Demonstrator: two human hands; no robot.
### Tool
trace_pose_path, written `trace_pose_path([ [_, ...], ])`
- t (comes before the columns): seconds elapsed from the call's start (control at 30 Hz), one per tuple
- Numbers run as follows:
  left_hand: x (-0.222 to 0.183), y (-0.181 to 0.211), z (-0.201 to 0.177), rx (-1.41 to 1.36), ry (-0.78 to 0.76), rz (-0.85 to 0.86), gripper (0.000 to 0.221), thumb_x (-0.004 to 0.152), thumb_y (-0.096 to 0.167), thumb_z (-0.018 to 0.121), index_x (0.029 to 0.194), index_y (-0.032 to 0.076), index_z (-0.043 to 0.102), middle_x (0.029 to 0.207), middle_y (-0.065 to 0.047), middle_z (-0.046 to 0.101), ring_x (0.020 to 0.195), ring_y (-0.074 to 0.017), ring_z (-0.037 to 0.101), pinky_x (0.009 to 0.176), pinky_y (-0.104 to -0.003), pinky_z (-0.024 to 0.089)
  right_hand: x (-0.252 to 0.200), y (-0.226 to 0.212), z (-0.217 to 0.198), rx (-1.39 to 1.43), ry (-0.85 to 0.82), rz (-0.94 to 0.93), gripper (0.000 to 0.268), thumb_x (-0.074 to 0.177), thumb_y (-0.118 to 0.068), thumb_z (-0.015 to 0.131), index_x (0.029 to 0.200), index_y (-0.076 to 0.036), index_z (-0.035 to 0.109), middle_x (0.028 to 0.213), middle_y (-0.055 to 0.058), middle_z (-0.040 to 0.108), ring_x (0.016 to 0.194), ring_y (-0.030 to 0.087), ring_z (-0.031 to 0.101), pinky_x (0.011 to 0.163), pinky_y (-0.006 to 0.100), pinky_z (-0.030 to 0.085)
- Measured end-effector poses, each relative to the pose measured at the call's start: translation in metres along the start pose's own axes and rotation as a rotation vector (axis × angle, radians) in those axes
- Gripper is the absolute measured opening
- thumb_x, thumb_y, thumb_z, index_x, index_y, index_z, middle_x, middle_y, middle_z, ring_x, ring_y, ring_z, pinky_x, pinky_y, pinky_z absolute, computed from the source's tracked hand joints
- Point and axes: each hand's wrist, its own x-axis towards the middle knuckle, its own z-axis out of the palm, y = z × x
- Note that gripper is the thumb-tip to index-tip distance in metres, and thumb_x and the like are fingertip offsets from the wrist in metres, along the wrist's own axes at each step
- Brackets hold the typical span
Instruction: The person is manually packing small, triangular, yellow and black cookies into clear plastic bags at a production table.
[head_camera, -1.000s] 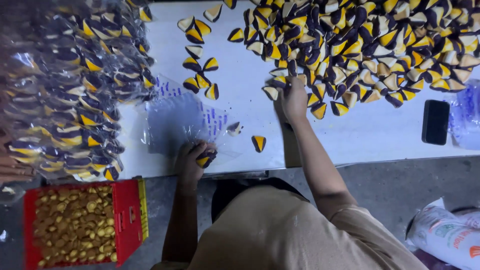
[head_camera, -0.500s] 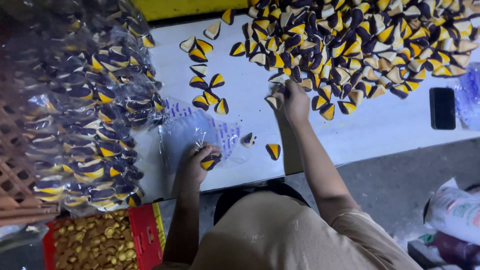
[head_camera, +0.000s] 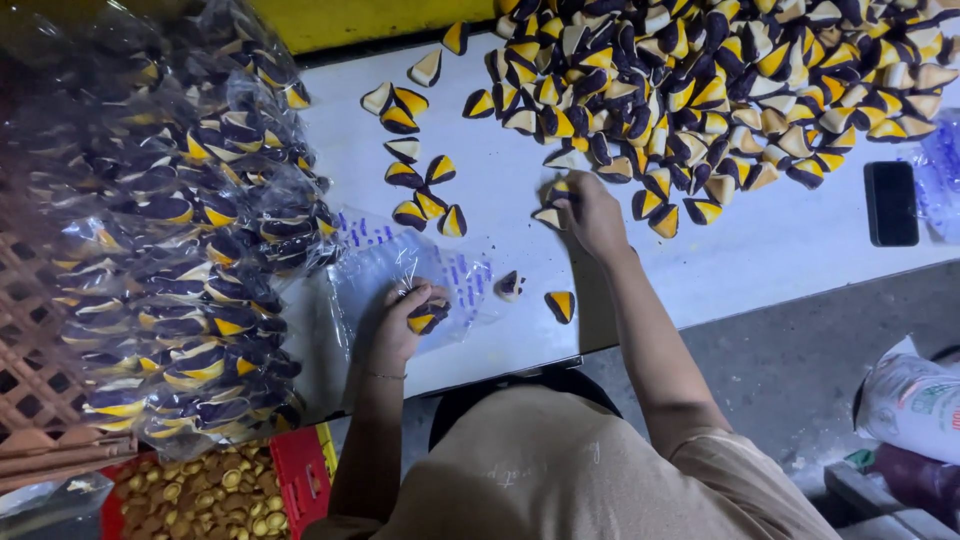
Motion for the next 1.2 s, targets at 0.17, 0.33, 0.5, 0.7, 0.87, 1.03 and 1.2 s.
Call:
trace_pose_path([
  [0.17, -0.011, -0.004, 0.015, -0.037, -0.001, 0.006, 0.016, 0.085, 0.009, 0.079, 0.096, 0.002, 0.070, 0.085, -0.022, 0.075, 0.080, -0.0342, 0.075, 0.073, -0.043, 0.062, -0.001, 0.002, 0.003, 0.131, -0.010, -0.190, 0.027, 0.100, -0.030, 0.068, 0.122, -0.015, 0.059, 0.139, 0.011, 0.058, 0.120, 0.038, 0.064, 0.097, 0.047, 0.055],
  [0.33, -0.028, -0.008, 0.030, -0.065, 0.035, 0.035, 0.016, 0.084, 0.009, 0.080, 0.095, 0.002, 0.070, 0.085, -0.022, 0.074, 0.080, -0.0347, 0.075, 0.073, -0.043, 0.062, 0.007, -0.002, 0.000, -0.182, -0.061, -0.357, 0.034, 0.092, -0.011, 0.072, 0.123, -0.012, 0.057, 0.148, 0.019, 0.051, 0.124, 0.044, 0.059, 0.096, 0.049, 0.057],
  [0.5, -0.019, -0.044, 0.022, -0.216, 0.031, 0.077, 0.011, 0.089, 0.008, 0.076, 0.097, 0.003, 0.070, 0.090, -0.023, 0.075, 0.086, -0.0365, 0.075, 0.081, -0.049, 0.062, 0.000, 0.000, -0.004, -0.045, 0.071, -0.295, 0.031, 0.102, -0.010, 0.066, 0.132, -0.017, 0.067, 0.151, 0.022, 0.045, 0.119, 0.048, 0.063, 0.098, 0.053, 0.058],
  [0.7, -0.035, -0.068, 0.046, -0.358, -0.020, 0.118, 0.011, 0.091, 0.014, 0.076, 0.099, 0.008, 0.070, 0.096, -0.016, 0.077, 0.091, -0.0298, 0.075, 0.086, -0.045, 0.061, -0.001, 0.015, -0.028, 0.011, -0.045, -0.313, 0.039, 0.095, -0.015, 0.078, 0.132, -0.018, 0.070, 0.134, 0.014, 0.063, 0.116, 0.036, 0.068, 0.098, 0.041, 0.058],
  [0.87, -0.047, -0.075, 0.082, -0.298, -0.001, 0.217, 0.014, 0.091, 0.010, 0.076, 0.102, 0.005, 0.069, 0.098, -0.017, 0.076, 0.092, -0.0282, 0.075, 0.083, -0.041, 0.061, -0.047, -0.035, -0.084, 0.863, -0.172, -0.313, 0.047, 0.073, -0.010, 0.095, 0.112, 0.000, 0.071, 0.115, 0.021, 0.069, 0.107, 0.035, 0.070, 0.094, 0.046, 0.058],
  [1.03, -0.066, -0.094, 0.142, -0.063, -0.115, 0.098, 0.044, 0.086, 0.025, 0.084, 0.117, 0.002, 0.063, 0.106, -0.018, 0.069, 0.098, -0.0310, 0.070, 0.084, -0.045, 0.060, -0.086, -0.051, -0.070, 0.464, -0.264, -0.654, 0.025, 0.090, -0.026, 0.076, 0.112, -0.014, 0.078, 0.114, 0.008, 0.077, 0.106, 0.028, 0.074, 0.092, 0.042, 0.058],
  [1.2, -0.077, -0.078, 0.152, -0.020, -0.191, 0.095, 0.043, 0.089, 0.030, 0.082, 0.116, 0.002, 0.064, 0.099, -0.016, 0.064, 0.094, -0.0285, 0.068, 0.080, -0.042, 0.058, -0.083, -0.059, -0.092, 0.126, -0.196, -0.723, 0.027, 0.095, -0.034, 0.058, 0.109, -0.016, 0.072, 0.111, 0.004, 0.070, 0.111, 0.027, 0.069, 0.094, 0.039, 0.057],
])
